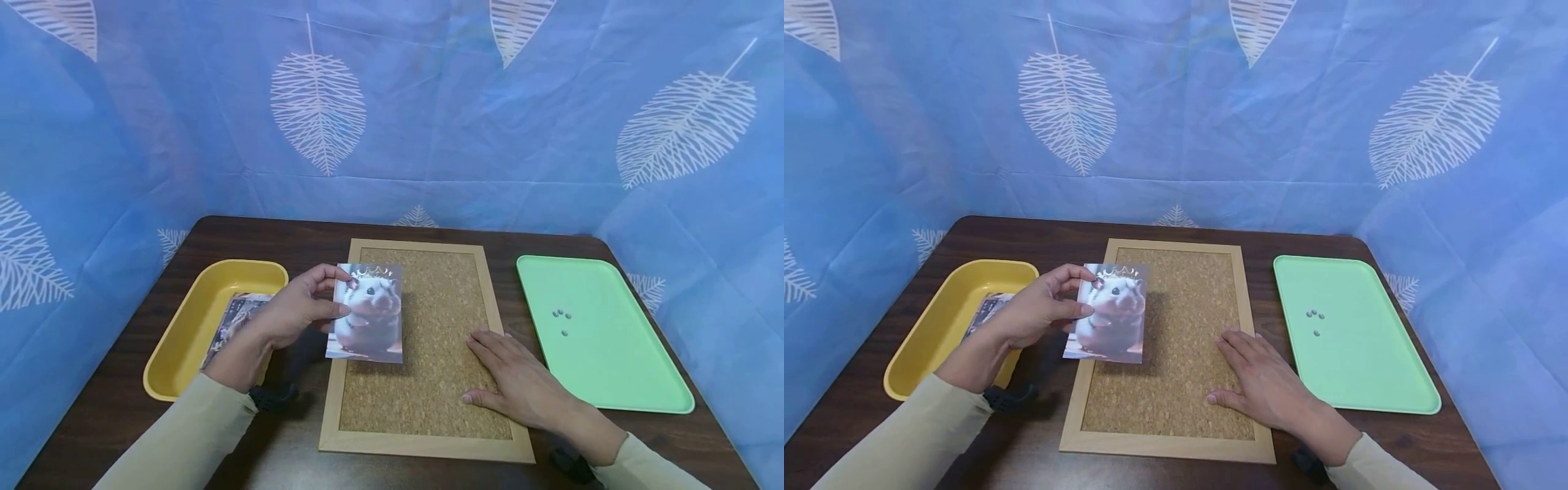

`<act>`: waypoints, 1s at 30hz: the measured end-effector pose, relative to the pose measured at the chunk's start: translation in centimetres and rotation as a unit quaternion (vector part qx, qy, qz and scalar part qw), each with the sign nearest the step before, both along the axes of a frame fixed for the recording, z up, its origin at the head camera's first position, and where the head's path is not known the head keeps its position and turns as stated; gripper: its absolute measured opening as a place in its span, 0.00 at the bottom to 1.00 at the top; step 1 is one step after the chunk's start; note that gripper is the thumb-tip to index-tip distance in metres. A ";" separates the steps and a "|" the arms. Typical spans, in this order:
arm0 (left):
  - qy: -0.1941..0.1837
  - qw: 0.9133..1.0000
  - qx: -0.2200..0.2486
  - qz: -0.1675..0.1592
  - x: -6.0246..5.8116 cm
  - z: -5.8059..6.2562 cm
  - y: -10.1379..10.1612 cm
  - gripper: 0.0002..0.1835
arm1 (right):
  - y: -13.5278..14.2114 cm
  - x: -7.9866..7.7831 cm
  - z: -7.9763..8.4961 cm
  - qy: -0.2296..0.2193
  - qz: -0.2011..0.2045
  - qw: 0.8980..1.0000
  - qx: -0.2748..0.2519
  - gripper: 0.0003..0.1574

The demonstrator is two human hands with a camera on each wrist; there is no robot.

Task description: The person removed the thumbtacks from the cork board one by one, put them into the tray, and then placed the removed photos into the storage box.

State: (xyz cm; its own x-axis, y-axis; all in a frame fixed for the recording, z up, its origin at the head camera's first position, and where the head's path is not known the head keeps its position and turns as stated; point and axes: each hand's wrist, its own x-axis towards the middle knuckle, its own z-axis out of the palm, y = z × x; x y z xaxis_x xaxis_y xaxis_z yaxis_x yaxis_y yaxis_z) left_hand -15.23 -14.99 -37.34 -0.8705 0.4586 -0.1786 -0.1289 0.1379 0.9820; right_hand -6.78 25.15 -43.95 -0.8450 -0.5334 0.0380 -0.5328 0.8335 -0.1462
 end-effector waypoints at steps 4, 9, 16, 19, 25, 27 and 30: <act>0.006 1.000 -0.008 -0.001 0.0 0.2 -1.0 0.24 | 0.0 0.0 0.0 -0.001 -0.001 1.000 -0.002 0.57; 0.010 1.000 -0.020 0.008 0.0 0.3 -2.5 0.26 | 0.0 -0.2 -0.1 0.000 -0.001 1.000 -0.004 0.58; 0.016 0.999 -0.031 0.004 0.3 0.8 -4.9 0.26 | -0.1 -0.2 -0.2 0.001 0.008 1.000 -0.011 0.58; 0.006 0.999 -0.032 0.003 0.5 1.3 -6.2 0.26 | -0.2 -0.1 -0.2 0.006 0.017 1.000 -0.013 0.58; 0.010 0.999 -0.039 0.009 0.8 2.1 -9.1 0.27 | -0.4 -0.2 -0.2 0.017 0.020 1.000 -0.014 0.59; 0.023 0.998 -0.055 0.011 0.8 2.3 -10.1 0.27 | -0.4 -0.2 -0.3 0.016 0.019 1.000 -0.016 0.59; 0.034 0.996 -0.079 0.013 0.8 2.5 -11.6 0.26 | -0.5 -0.2 -0.3 0.012 0.017 1.000 -0.019 0.59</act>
